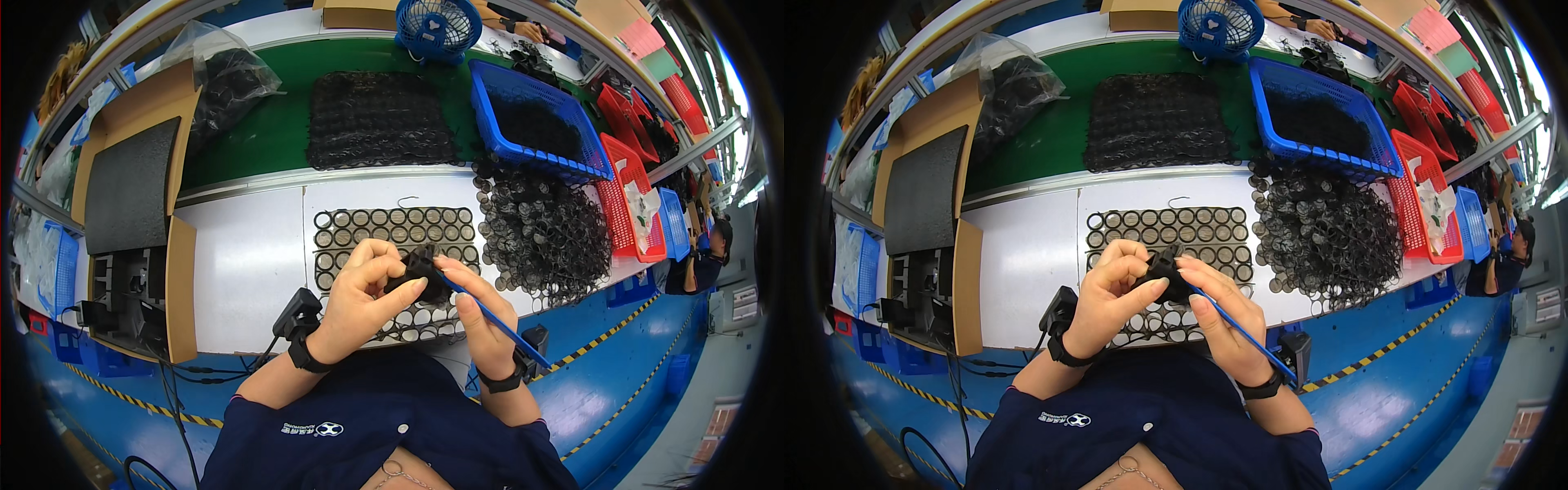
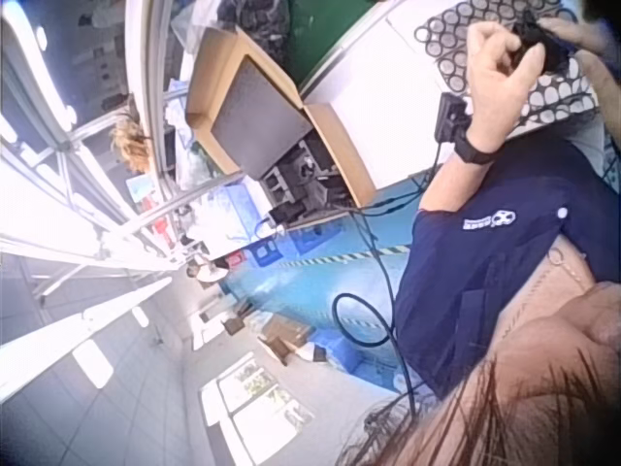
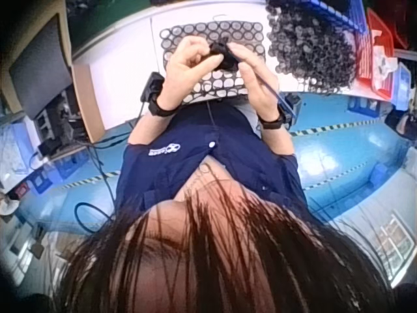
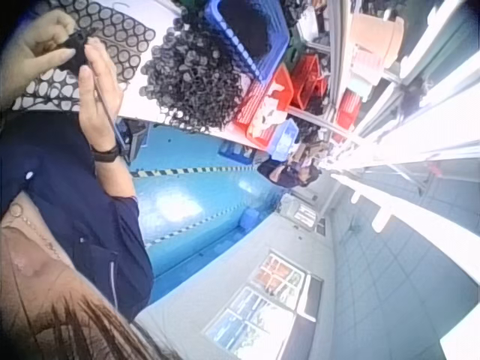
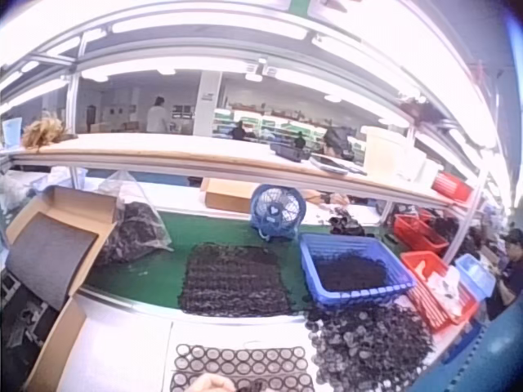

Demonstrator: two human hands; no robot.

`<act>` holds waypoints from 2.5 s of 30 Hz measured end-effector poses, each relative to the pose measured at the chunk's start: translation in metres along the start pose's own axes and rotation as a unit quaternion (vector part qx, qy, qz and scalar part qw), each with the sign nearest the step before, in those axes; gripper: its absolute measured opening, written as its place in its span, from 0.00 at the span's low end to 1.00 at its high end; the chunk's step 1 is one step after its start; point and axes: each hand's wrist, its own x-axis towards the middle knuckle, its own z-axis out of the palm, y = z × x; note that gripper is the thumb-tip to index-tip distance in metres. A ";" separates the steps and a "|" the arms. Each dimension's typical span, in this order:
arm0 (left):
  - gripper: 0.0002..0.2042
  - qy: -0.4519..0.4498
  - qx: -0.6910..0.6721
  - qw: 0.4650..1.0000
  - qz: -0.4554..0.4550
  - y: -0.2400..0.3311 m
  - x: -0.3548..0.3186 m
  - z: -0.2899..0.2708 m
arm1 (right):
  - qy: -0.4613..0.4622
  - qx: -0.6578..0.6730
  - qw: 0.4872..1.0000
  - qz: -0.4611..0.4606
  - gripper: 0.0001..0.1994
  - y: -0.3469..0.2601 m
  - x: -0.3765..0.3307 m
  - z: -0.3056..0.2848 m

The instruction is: Inspecting and using a pick tool and pliers to clean or trim a black plastic molded component in a factory setting.

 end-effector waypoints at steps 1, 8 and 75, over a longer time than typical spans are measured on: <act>0.04 0.002 0.012 1.000 0.004 0.000 -0.001 0.000 | 0.000 0.000 1.000 0.000 0.13 0.000 0.000 0.000; 0.05 0.014 0.095 0.994 0.048 0.003 -0.003 0.005 | 0.033 -0.260 0.950 -0.172 0.13 -0.002 0.000 0.012; 0.09 0.017 -0.279 0.958 -0.066 -0.014 -0.004 0.010 | 0.028 -0.211 0.969 -0.129 0.12 -0.002 0.009 0.005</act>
